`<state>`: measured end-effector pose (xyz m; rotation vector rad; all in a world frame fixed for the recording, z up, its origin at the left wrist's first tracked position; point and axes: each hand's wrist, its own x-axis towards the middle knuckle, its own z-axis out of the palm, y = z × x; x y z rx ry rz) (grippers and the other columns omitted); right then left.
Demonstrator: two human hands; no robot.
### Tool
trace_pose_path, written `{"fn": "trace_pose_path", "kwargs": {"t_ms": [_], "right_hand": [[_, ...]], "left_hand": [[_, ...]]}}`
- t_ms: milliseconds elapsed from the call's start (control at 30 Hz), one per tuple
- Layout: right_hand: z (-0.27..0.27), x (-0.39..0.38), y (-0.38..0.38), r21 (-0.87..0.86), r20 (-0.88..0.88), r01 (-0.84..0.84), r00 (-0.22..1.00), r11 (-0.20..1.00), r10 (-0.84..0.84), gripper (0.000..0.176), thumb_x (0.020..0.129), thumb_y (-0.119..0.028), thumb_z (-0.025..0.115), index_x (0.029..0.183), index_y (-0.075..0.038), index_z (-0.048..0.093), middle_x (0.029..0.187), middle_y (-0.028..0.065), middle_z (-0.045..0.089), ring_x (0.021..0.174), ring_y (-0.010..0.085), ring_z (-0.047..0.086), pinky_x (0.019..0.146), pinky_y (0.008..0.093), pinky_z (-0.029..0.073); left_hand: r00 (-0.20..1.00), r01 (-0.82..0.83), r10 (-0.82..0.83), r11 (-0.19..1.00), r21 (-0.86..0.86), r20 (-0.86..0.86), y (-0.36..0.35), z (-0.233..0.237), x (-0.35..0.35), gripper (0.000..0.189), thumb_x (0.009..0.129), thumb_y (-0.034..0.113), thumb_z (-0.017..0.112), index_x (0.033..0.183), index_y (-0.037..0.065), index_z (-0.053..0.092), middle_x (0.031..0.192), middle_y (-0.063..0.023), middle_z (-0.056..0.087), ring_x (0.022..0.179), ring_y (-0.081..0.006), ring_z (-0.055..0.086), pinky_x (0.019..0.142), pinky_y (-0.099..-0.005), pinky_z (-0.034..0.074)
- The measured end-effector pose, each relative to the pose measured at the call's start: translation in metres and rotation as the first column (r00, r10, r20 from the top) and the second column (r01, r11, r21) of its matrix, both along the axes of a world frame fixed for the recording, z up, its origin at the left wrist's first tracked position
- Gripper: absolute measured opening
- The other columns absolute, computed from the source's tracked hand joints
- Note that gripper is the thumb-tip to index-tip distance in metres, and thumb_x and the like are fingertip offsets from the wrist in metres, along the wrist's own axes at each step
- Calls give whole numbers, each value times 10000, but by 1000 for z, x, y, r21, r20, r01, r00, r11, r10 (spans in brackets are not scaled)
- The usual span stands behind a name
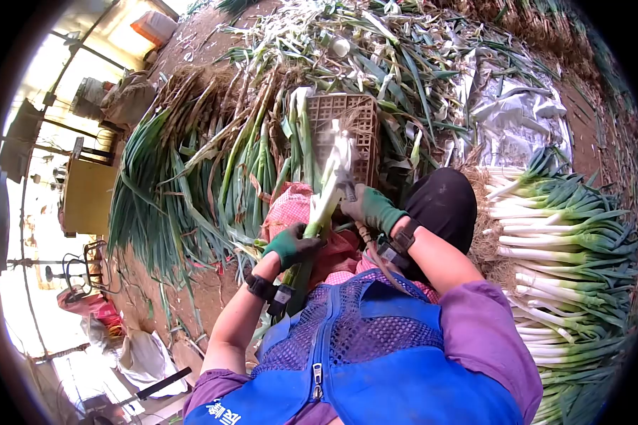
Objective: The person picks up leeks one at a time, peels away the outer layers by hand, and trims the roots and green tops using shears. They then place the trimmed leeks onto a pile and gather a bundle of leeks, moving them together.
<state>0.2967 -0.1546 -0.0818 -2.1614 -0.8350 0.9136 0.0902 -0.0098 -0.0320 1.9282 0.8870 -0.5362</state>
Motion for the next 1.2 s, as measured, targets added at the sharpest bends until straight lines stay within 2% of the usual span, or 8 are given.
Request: {"fn": "trace_pose_path", "kwargs": {"t_ms": [300,600,700,833,933,1033,1133,1200], "right_hand": [[15,3,-7,-12,-46,70,996,997,-71,492,782,-405,674,972,39,579,797,221,668,748,319,687,690,410,530],[-14,15,13,39,38,10,999,999,-12,635,770,-495,691,1033,75,592,924,274,680,899,355,691,778,412,528],[-1,16,12,-55,-55,26,998,998,-29,593,785,-456,686,1056,62,584,922,257,676,902,344,687,788,406,525],[31,10,15,-145,-219,55,972,988,-86,489,787,-389,679,1038,21,584,831,184,664,750,278,674,700,387,527],[4,13,15,32,-63,69,996,997,-66,500,784,-406,689,1009,31,598,829,187,669,762,280,677,701,390,524],[-9,22,24,14,-16,58,998,998,-58,524,774,-432,704,988,37,613,843,201,676,779,291,678,712,393,520],[-9,32,33,-26,-83,81,993,996,-83,544,765,-453,717,982,37,624,865,217,678,795,309,676,725,394,519],[-11,30,32,-11,-55,57,997,998,-58,537,764,-450,709,993,30,627,879,221,677,825,317,674,747,398,516]], "left_hand": [[1000,19,-17,993,120,-12,2,-26,3,567,786,432,658,1174,18,641,991,-152,716,871,-237,699,797,-361,534],[909,-89,313,791,-605,275,42,-61,-26,314,922,157,624,1214,43,602,1041,-112,685,935,-215,671,862,-331,532],[949,100,8,940,-327,316,39,-3,-21,327,929,133,582,1242,39,573,1163,-152,642,1040,-317,639,919,-366,511],[855,314,-248,947,-74,455,48,-28,-23,279,957,181,564,1191,35,605,1109,-144,661,1011,-290,648,889,-373,516],[735,394,-415,905,161,537,48,-34,-17,291,974,247,560,1131,12,630,1041,-110,680,960,-229,655,856,-349,522],[945,10,114,927,-376,306,38,-26,-13,316,992,284,544,1084,-1,645,996,-84,692,910,-165,657,824,-314,526],[930,-183,316,840,-511,187,34,-40,-13,208,912,200,562,980,51,692,946,-79,687,876,-182,651,811,-328,507],[925,-87,262,852,-517,276,38,-48,-19,291,969,270,552,1052,16,669,988,-84,700,888,-165,662,817,-304,526]]}}
